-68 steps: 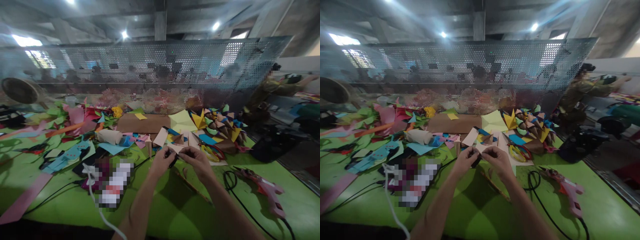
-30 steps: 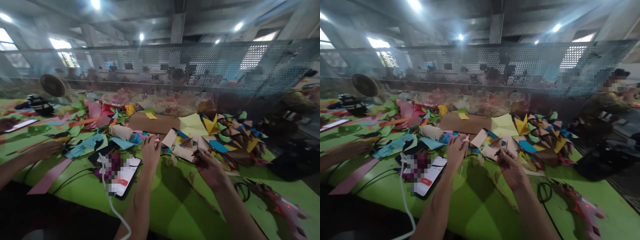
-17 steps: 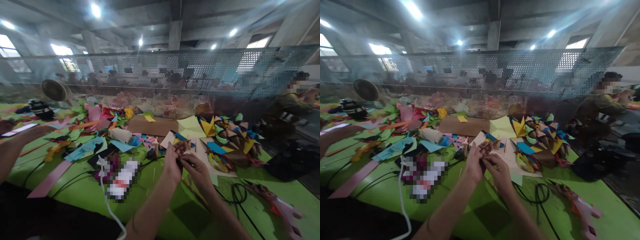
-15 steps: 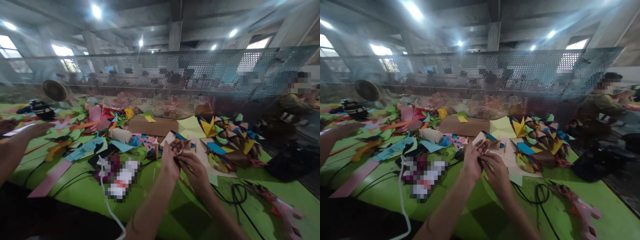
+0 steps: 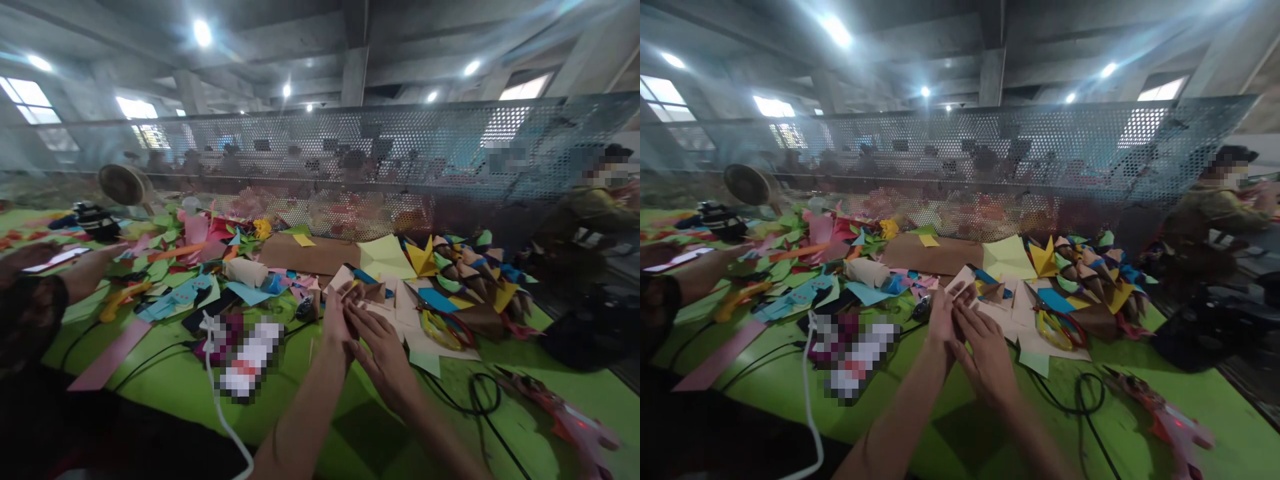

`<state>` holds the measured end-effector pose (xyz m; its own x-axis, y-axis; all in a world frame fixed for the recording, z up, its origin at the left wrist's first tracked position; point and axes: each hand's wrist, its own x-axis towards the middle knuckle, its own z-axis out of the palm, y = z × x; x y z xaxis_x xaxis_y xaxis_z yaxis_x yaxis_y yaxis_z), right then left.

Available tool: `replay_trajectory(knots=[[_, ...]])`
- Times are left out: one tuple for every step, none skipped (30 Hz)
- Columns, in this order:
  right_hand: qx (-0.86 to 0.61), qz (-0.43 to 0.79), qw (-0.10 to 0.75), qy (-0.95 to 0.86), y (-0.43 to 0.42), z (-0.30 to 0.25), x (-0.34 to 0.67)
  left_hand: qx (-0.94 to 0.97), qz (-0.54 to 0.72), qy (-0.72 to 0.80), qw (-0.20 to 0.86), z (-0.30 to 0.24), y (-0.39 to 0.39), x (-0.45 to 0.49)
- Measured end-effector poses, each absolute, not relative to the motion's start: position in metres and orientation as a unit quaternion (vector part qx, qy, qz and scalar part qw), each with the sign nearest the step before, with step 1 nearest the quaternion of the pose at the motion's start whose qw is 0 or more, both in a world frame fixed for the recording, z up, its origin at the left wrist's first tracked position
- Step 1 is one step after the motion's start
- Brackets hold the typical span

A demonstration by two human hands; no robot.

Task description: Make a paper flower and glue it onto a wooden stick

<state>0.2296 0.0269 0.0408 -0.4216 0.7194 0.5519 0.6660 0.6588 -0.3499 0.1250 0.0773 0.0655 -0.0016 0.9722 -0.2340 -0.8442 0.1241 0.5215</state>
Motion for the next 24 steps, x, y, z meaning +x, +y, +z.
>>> replay_trajectory(knots=[[-0.405, 0.045, 0.343, -0.846, 0.026, 0.041, 0.228, 0.123, 0.662, 0.263, 0.691, 0.067, 0.079, 0.120], [-0.395, 0.055, 0.340, -0.852, 0.024, 0.042, 0.227, 0.128, 0.672, 0.248, 0.686, 0.068, 0.080, 0.115], [-0.383, 0.066, 0.336, -0.858, 0.023, 0.043, 0.226, 0.132, 0.679, 0.235, 0.683, 0.068, 0.081, 0.111], [-0.370, 0.077, 0.333, -0.864, 0.021, 0.045, 0.225, 0.135, 0.683, 0.226, 0.682, 0.067, 0.082, 0.108], [-0.358, 0.086, 0.330, -0.869, 0.020, 0.046, 0.224, 0.135, 0.681, 0.223, 0.685, 0.065, 0.082, 0.107], [-0.351, 0.091, 0.327, -0.873, 0.020, 0.047, 0.223, 0.135, 0.673, 0.224, 0.692, 0.063, 0.081, 0.108], [-0.348, 0.092, 0.324, -0.875, 0.020, 0.047, 0.223, 0.133, 0.662, 0.227, 0.702, 0.060, 0.080, 0.110], [-0.350, 0.088, 0.319, -0.876, 0.021, 0.047, 0.223, 0.129, 0.649, 0.230, 0.714, 0.058, 0.079, 0.112], [-0.358, 0.082, 0.312, -0.876, 0.022, 0.046, 0.223, 0.123, 0.639, 0.233, 0.723, 0.057, 0.078, 0.114], [-0.369, 0.073, 0.304, -0.875, 0.022, 0.045, 0.224, 0.119, 0.634, 0.233, 0.728, 0.056, 0.078, 0.114], [-0.381, 0.064, 0.295, -0.874, 0.022, 0.044, 0.224, 0.118, 0.635, 0.230, 0.728, 0.057, 0.079, 0.113], [-0.388, 0.059, 0.289, -0.873, 0.022, 0.044, 0.223, 0.120, 0.643, 0.223, 0.723, 0.058, 0.080, 0.110], [-0.390, 0.058, 0.285, -0.874, 0.021, 0.044, 0.222, 0.123, 0.654, 0.214, 0.715, 0.059, 0.083, 0.105], [-0.384, 0.063, 0.283, -0.876, 0.019, 0.044, 0.221, 0.126, 0.664, 0.205, 0.708, 0.059, 0.086, 0.100], [-0.372, 0.072, 0.283, -0.881, 0.017, 0.045, 0.220, 0.123, 0.673, 0.199, 0.702, 0.059, 0.089, 0.096], [-0.356, 0.085, 0.283, -0.887, 0.016, 0.046, 0.219, 0.118, 0.678, 0.200, 0.698, 0.057, 0.091, 0.092], [-0.341, 0.098, 0.282, -0.891, 0.014, 0.047, 0.218, 0.113, 0.679, 0.205, 0.695, 0.054, 0.092, 0.091], [-0.332, 0.108, 0.281, -0.894, 0.014, 0.048, 0.218, 0.112, 0.675, 0.213, 0.697, 0.052, 0.092, 0.091], [-0.329, 0.115, 0.279, -0.895, 0.014, 0.048, 0.218, 0.114, 0.668, 0.222, 0.701, 0.049, 0.091, 0.093], [-0.336, 0.117, 0.278, -0.892, 0.016, 0.048, 0.219, 0.120, 0.655, 0.225, 0.711, 0.047, 0.090, 0.096], [-0.347, 0.115, 0.277, -0.888, 0.017, 0.047, 0.220, 0.125, 0.645, 0.224, 0.720, 0.046, 0.088, 0.099], [-0.360, 0.110, 0.277, -0.884, 0.018, 0.046, 0.221, 0.125, 0.643, 0.221, 0.723, 0.046, 0.086, 0.102], [-0.371, 0.106, 0.277, -0.880, 0.019, 0.045, 0.222, 0.123, 0.646, 0.213, 0.723, 0.047, 0.086, 0.102], [-0.377, 0.102, 0.277, -0.878, 0.020, 0.045, 0.223, 0.119, 0.656, 0.205, 0.716, 0.049, 0.086, 0.101]])
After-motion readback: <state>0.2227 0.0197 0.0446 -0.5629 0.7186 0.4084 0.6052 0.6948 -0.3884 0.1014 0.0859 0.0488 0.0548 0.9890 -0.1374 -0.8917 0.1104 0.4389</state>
